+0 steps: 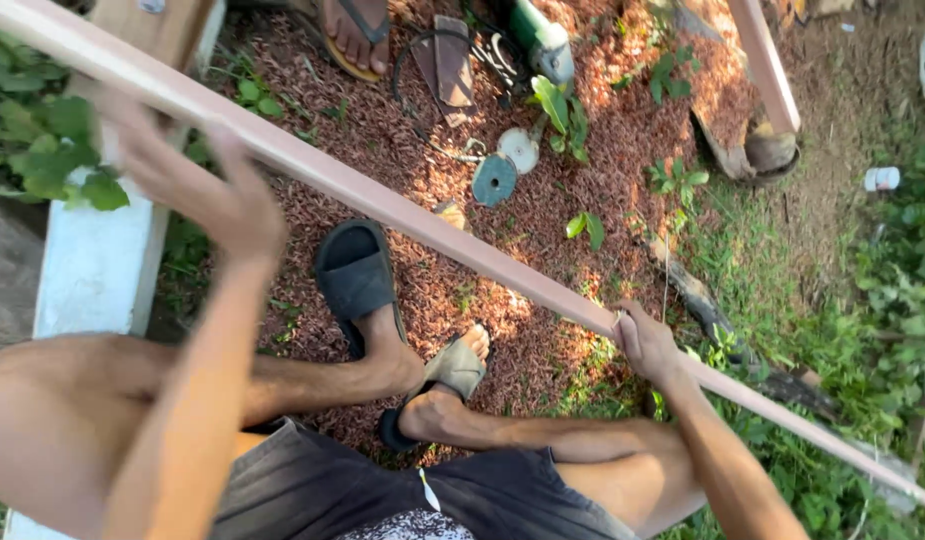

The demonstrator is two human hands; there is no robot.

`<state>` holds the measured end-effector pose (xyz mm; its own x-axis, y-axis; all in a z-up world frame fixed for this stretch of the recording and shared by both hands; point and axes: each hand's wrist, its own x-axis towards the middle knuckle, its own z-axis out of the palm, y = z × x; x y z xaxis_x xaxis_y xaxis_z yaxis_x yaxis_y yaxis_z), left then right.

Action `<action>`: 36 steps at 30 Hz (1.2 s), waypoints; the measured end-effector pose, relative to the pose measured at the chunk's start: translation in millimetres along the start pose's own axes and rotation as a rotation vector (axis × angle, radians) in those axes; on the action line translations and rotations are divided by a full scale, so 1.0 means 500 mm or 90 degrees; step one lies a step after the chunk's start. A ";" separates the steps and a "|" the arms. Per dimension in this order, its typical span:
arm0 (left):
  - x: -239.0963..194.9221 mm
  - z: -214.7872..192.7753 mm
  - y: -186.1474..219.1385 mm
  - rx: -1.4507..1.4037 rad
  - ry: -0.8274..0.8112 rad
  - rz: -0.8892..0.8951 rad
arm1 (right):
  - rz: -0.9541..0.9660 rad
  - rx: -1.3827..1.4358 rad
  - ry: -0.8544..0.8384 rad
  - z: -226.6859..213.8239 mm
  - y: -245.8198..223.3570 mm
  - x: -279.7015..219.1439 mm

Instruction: Positioning a long wooden strip against a wooden frame for alignment

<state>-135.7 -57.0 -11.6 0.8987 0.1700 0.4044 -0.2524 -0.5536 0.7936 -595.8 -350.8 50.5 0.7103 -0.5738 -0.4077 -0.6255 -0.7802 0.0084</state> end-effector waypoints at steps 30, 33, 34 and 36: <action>-0.012 0.065 0.055 -0.699 -0.230 -0.610 | -0.257 0.015 0.011 -0.200 -0.757 0.339; 0.004 0.006 0.090 -0.624 -0.284 -0.526 | -0.324 0.079 0.102 -0.228 -0.872 0.394; 0.013 -0.011 0.094 -0.614 -0.292 -0.540 | -0.336 0.127 0.096 -0.246 -0.896 0.392; 0.037 -0.036 0.098 -0.607 -0.298 -0.545 | -0.352 0.178 0.099 -0.251 -0.898 0.388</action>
<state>-137.7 -66.3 42.8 0.8860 -0.2226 -0.4068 0.4633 0.3893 0.7961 -136.6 -142.7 82.3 0.9777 -0.1504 -0.1463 -0.1985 -0.8891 -0.4125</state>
